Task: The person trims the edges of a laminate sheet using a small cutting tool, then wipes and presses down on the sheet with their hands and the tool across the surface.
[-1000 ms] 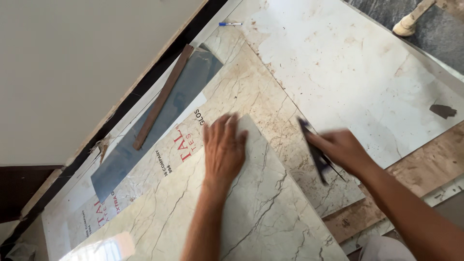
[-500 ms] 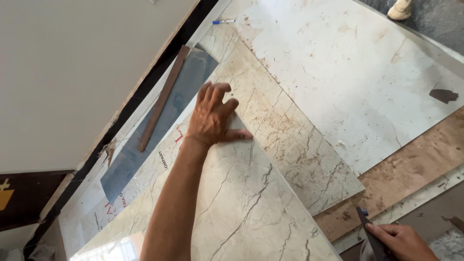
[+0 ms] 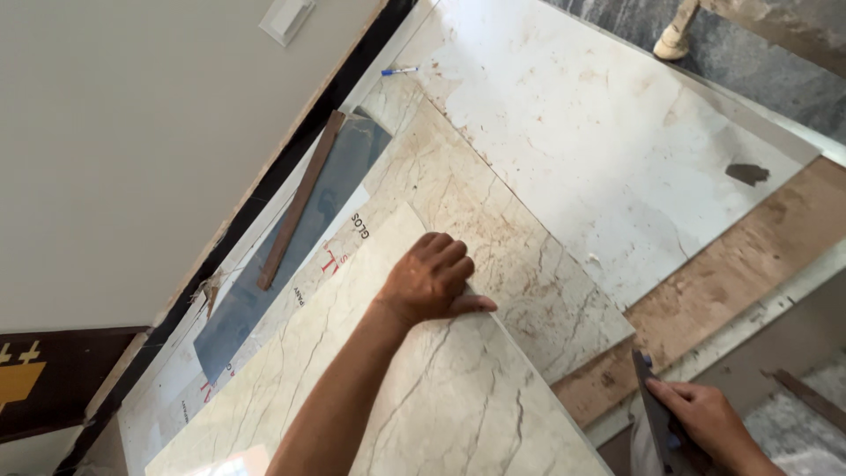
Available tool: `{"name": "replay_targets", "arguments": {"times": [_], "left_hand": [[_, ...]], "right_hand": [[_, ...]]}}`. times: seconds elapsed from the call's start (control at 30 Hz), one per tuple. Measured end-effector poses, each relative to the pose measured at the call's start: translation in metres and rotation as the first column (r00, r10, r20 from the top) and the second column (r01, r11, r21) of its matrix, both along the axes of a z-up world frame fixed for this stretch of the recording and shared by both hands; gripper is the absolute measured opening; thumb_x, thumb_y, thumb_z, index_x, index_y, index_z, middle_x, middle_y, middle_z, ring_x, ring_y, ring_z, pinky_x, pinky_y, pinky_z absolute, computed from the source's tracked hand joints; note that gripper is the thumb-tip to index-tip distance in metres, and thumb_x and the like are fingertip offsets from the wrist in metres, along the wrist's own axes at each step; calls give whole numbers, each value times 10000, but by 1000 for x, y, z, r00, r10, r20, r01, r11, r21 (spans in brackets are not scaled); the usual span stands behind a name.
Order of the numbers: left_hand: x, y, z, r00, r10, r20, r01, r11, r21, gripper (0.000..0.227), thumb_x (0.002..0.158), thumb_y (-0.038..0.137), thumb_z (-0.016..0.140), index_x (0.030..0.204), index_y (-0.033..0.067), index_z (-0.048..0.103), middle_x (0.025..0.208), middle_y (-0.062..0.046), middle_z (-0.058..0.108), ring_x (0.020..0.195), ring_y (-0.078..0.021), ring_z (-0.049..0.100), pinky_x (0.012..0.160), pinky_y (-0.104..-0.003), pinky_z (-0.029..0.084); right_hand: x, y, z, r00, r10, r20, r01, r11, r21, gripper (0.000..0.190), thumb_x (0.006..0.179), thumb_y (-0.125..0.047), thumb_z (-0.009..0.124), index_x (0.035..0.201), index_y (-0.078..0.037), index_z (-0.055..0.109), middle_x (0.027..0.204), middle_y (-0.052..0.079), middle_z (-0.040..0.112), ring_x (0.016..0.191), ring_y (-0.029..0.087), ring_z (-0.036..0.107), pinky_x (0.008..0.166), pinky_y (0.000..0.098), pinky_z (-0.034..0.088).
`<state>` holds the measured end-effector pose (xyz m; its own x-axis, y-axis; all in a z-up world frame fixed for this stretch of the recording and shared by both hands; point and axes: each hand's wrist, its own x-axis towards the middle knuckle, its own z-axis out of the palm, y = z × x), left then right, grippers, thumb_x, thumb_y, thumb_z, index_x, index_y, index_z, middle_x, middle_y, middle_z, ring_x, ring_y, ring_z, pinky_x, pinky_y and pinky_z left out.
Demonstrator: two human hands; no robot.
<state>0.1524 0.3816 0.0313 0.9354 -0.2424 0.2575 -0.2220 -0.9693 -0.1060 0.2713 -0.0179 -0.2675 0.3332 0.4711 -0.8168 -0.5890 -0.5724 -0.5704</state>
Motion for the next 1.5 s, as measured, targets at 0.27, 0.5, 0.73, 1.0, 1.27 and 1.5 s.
{"name": "replay_targets", "arguments": {"times": [0.27, 0.5, 0.73, 1.0, 1.27, 1.5], "left_hand": [[-12, -103, -30, 986, -135, -98, 135, 991, -8, 650, 890, 760, 584, 640, 187, 406, 652, -9, 344, 622, -168, 354, 589, -299, 414], [-38, -212, -48, 977, -193, 94, 206, 965, -161, 549, 972, 661, 635, 784, 157, 524, 825, -30, 453, 816, -184, 453, 749, -319, 430], [-81, -316, -95, 976, -174, -131, 72, 823, -564, 191, 1039, 261, 612, 1076, 76, 637, 1062, -66, 600, 1057, -207, 594, 947, -332, 522], [-93, -387, -109, 917, 391, 77, -377, 914, -149, 155, 1147, 206, 610, 1129, 89, 710, 1321, -100, 684, 1348, -288, 653, 1153, -580, 484], [-126, -389, -51, 925, 349, 149, -342, 937, -73, 339, 1029, 161, 568, 1264, -51, 689, 1393, -229, 660, 1292, -396, 639, 1118, -499, 510], [-201, -394, -64, 847, 505, 167, -515, 857, 19, 340, 1037, 145, 525, 1279, -55, 657, 1333, -247, 671, 1261, -373, 636, 1084, -485, 499]], "right_hand": [[-3, 7, 31, 990, -107, 95, 91, 984, 154, 353, 952, -274, 669, 1074, 27, 808, 586, 62, 639, 455, 127, 491, 415, 323, 390], [-4, 7, 27, 987, -131, 95, 112, 976, 189, 368, 953, -289, 677, 1004, 51, 809, 591, 78, 624, 450, 144, 487, 413, 331, 379], [7, 2, -5, 959, -283, 29, 266, 926, 267, 394, 933, -359, 715, 975, 33, 716, 669, 70, 607, 479, 163, 519, 426, 334, 405], [71, -81, -13, 768, -636, -76, 626, 721, 295, 500, 963, -315, 747, 1305, -4, 557, 1051, 53, 679, 800, 179, 705, 609, 355, 562], [47, -196, 6, 784, -596, 174, 505, 774, 382, 475, 1003, -181, 633, 1409, 54, 561, 1173, 166, 673, 979, 274, 694, 844, 403, 547], [18, -239, 5, 764, -642, 66, 615, 755, 228, 341, 1062, -245, 716, 1233, 36, 624, 1044, 100, 701, 910, 229, 705, 776, 379, 600]]}}
